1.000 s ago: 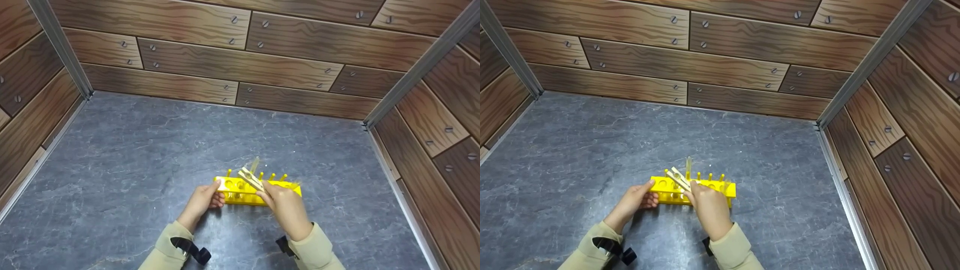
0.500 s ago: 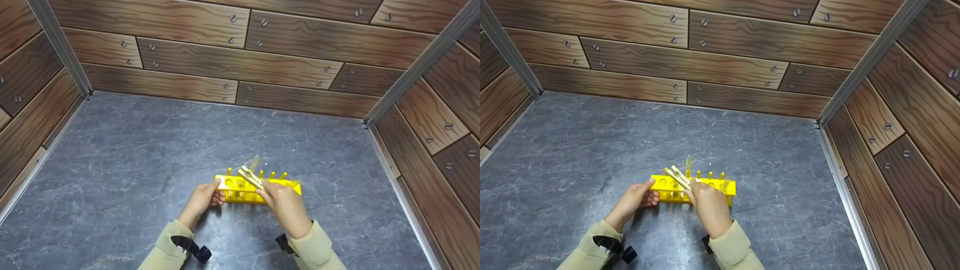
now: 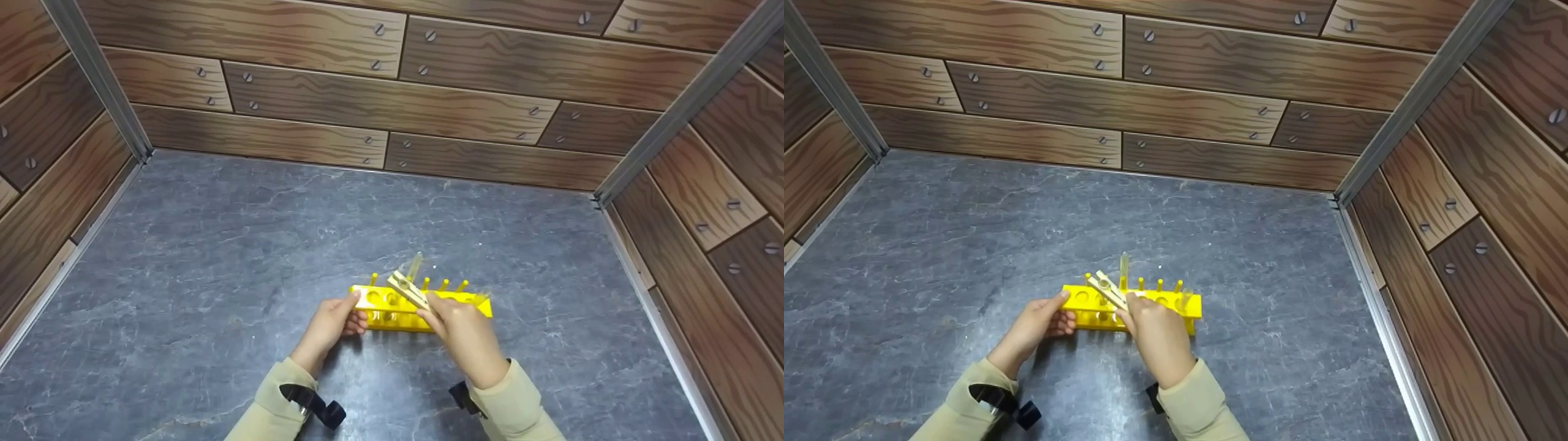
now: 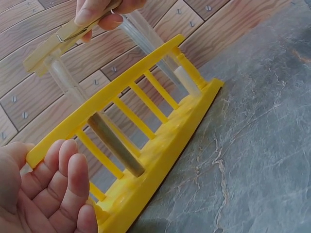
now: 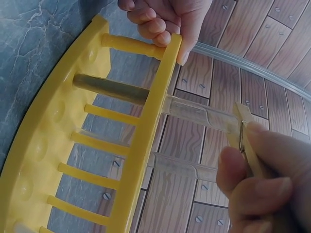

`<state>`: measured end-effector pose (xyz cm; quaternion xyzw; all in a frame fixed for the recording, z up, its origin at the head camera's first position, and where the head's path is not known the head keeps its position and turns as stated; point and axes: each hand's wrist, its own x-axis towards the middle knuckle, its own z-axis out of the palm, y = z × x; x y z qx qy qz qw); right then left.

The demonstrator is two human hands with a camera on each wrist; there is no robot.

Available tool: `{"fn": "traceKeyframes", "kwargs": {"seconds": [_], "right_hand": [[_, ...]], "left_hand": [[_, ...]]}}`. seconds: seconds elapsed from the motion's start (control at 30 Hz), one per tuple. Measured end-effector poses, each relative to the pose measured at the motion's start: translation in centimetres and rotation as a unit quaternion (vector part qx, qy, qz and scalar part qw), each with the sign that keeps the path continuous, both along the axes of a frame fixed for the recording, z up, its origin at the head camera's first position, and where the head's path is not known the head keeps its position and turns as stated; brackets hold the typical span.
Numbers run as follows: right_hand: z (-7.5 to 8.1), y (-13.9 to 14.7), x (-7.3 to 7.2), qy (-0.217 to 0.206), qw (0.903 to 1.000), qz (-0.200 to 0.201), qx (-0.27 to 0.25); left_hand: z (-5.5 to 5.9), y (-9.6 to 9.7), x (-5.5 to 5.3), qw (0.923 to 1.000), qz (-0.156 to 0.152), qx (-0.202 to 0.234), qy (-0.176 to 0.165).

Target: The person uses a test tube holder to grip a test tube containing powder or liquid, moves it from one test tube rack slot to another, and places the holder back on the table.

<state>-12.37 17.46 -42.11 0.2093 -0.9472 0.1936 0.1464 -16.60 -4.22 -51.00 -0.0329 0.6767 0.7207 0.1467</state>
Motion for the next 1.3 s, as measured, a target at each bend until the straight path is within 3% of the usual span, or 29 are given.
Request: {"fn": "traceKeyframes", "kwargs": {"seconds": [0.13, 0.43, 1.3], "right_hand": [[-0.3, 0.0, -0.1, -0.003, 1.0000, -0.002, 0.006], [-0.8, -0.2, -0.1, 0.003, 0.9999, 0.001, 0.010], [-2.2, -0.2, -0.3, -0.003, 0.9999, 0.000, 0.013]], "left_hand": [[0.5, -0.1, 0.1, 1.0000, -0.006, 0.002, -0.002], [3.4, -0.1, 1.3, 0.9998, -0.010, 0.014, -0.004], [3.3, -0.2, 1.4, 0.9998, -0.009, 0.018, -0.001]]}}
